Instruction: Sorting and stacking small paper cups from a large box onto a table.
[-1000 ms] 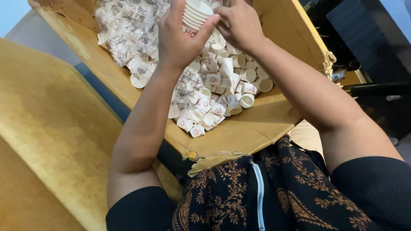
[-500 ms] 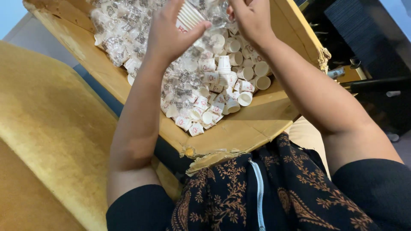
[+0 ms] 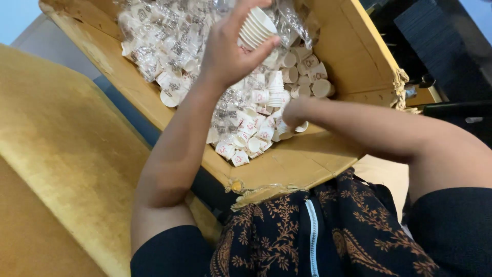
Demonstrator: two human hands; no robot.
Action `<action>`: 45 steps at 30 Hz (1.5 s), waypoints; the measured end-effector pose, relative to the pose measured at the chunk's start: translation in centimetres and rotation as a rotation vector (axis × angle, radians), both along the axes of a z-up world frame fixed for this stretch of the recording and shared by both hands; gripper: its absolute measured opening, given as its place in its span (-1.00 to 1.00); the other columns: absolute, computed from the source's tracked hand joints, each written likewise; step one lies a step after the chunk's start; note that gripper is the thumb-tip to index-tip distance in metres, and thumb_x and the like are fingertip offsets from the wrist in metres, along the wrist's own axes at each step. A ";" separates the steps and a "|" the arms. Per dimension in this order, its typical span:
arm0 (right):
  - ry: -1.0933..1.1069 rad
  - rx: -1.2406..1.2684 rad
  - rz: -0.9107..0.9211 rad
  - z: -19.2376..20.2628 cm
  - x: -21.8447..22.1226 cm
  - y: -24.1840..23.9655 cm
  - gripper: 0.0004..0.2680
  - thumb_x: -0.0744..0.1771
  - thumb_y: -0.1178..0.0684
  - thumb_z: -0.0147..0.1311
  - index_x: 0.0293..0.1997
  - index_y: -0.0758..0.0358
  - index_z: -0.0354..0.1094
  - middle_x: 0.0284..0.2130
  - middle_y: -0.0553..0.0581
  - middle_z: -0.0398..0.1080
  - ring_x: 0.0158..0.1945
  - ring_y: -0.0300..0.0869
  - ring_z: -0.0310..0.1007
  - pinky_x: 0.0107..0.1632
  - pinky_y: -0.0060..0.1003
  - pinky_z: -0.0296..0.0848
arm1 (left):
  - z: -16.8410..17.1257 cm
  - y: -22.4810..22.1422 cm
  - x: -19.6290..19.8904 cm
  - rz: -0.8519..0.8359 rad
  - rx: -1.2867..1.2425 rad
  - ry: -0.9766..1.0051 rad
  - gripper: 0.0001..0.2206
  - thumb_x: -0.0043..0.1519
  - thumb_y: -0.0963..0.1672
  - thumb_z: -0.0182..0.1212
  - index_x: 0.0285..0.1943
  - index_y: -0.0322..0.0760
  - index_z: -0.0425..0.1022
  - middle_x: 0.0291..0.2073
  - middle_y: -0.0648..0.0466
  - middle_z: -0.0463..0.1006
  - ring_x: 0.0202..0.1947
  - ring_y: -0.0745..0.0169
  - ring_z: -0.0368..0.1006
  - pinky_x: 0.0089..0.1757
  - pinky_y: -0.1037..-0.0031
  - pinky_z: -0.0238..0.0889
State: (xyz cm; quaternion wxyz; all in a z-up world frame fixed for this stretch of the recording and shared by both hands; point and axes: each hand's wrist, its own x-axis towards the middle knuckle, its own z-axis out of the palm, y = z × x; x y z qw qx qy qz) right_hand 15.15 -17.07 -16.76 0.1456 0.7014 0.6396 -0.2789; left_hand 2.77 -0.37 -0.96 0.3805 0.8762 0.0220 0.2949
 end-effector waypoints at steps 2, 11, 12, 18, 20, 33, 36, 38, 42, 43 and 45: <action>-0.099 -0.251 0.096 -4.7 -0.8 -1.1 -0.75 0.29 -0.09 0.12 0.07 -0.15 0.52 -0.05 0.06 0.53 0.06 0.00 0.53 0.07 0.02 0.47 | -0.1 -0.7 0.7 -0.035 -0.044 0.092 -0.56 0.28 0.02 0.40 0.28 0.00 0.35 0.10 0.01 0.62 -0.16 0.06 0.70 -0.19 0.35 0.52; -0.259 -0.082 0.478 -13.3 2.4 -3.7 -0.82 0.30 0.02 0.22 -0.06 0.18 0.56 -0.08 0.11 0.51 -0.02 -0.01 0.54 -0.13 0.00 0.51 | -1.2 -1.4 0.8 -0.067 0.145 0.047 -0.49 0.25 0.04 0.43 0.32 0.02 0.32 0.19 -0.01 0.57 0.11 -0.20 0.58 0.07 0.15 0.45; -0.206 -0.104 0.381 -10.6 1.9 -2.7 -0.80 0.33 0.00 0.17 0.00 0.21 0.49 -0.17 0.15 0.55 -0.11 0.01 0.60 -0.17 -0.03 0.53 | -1.2 -1.4 0.7 -0.067 0.144 0.023 -0.49 0.27 0.04 0.43 0.33 0.02 0.31 0.22 -0.01 0.55 0.14 -0.19 0.57 0.10 0.17 0.45; -0.118 0.053 0.164 -2.2 1.5 0.4 -0.71 0.20 -0.11 0.35 -0.14 0.20 0.50 -0.31 0.09 0.56 -0.13 -0.04 0.58 -0.16 -0.12 0.53 | -0.8 -1.0 0.6 -0.030 0.111 0.130 -0.50 0.26 0.05 0.43 0.32 0.01 0.34 0.17 0.03 0.59 0.09 -0.12 0.59 0.06 0.21 0.47; -0.156 -0.029 0.147 -2.2 2.1 0.7 -0.78 0.19 -0.11 0.36 -0.20 0.09 0.55 -0.28 0.04 0.55 -0.11 -0.08 0.59 -0.13 -0.12 0.54 | -1.0 -0.7 0.8 -0.045 0.142 0.106 -0.52 0.28 0.04 0.44 0.31 0.01 0.34 0.19 0.03 0.59 0.09 -0.10 0.59 0.06 0.23 0.47; 0.770 1.287 -0.630 8.5 6.3 1.5 -0.74 0.53 -0.05 -0.01 -0.22 0.30 0.42 -0.47 0.00 0.37 -0.43 -0.32 0.34 -0.35 -0.34 0.30 | -1.2 -0.6 0.3 -0.004 0.043 0.063 -0.40 0.35 0.02 0.45 0.46 -0.16 0.20 -0.08 -0.10 0.68 -0.12 0.05 0.71 -0.07 0.34 0.58; 0.981 1.077 -0.438 10.9 3.5 0.9 -0.75 0.52 -0.05 -0.08 -0.20 0.30 0.33 -0.49 -0.07 0.31 -0.44 -0.38 0.31 -0.36 -0.40 0.32 | -1.0 -0.2 0.2 -0.115 0.153 0.152 -0.30 0.24 -0.01 0.45 0.53 -0.20 0.20 -0.05 -0.17 0.65 -0.11 -0.11 0.64 -0.09 0.27 0.51; 1.097 0.867 -0.389 10.8 2.4 0.8 -0.73 0.52 -0.08 -0.11 -0.26 0.27 0.27 -0.53 -0.10 0.29 -0.47 -0.39 0.32 -0.39 -0.41 0.34 | -1.3 0.3 -0.2 -0.178 0.274 0.170 -0.27 0.19 -0.05 0.46 0.56 -0.21 0.23 -0.01 -0.22 0.64 -0.05 -0.24 0.59 -0.07 0.20 0.46; 1.219 1.090 -0.683 6.0 4.0 2.0 -0.73 0.51 -0.14 -0.18 -0.12 0.23 0.33 -0.36 -0.05 0.34 -0.36 -0.38 0.31 -0.31 -0.36 0.35 | -0.7 -0.5 -0.2 -0.092 0.094 0.104 -0.48 0.33 -0.01 0.44 0.41 -0.09 0.32 0.05 -0.10 0.66 -0.04 -0.04 0.69 -0.02 0.27 0.54; 1.104 1.294 -0.831 4.0 4.8 2.5 -0.73 0.53 -0.15 -0.13 -0.10 0.24 0.35 -0.31 0.01 0.36 -0.30 -0.34 0.30 -0.23 -0.32 0.34 | -0.3 -0.9 -0.2 -0.054 0.034 0.082 -0.50 0.34 -0.01 0.43 0.40 -0.06 0.32 0.00 -0.04 0.68 -0.06 0.01 0.72 -0.04 0.27 0.56; 0.599 0.881 -0.520 3.7 3.5 1.0 -0.83 0.44 -0.09 0.00 -0.11 0.16 0.41 -0.24 0.11 0.45 -0.22 -0.15 0.41 -0.18 -0.18 0.39 | 0.2 -1.5 -0.2 -0.062 -0.018 0.116 -0.51 0.33 0.00 0.42 0.39 -0.04 0.33 -0.01 -0.03 0.68 -0.06 0.03 0.72 -0.02 0.28 0.57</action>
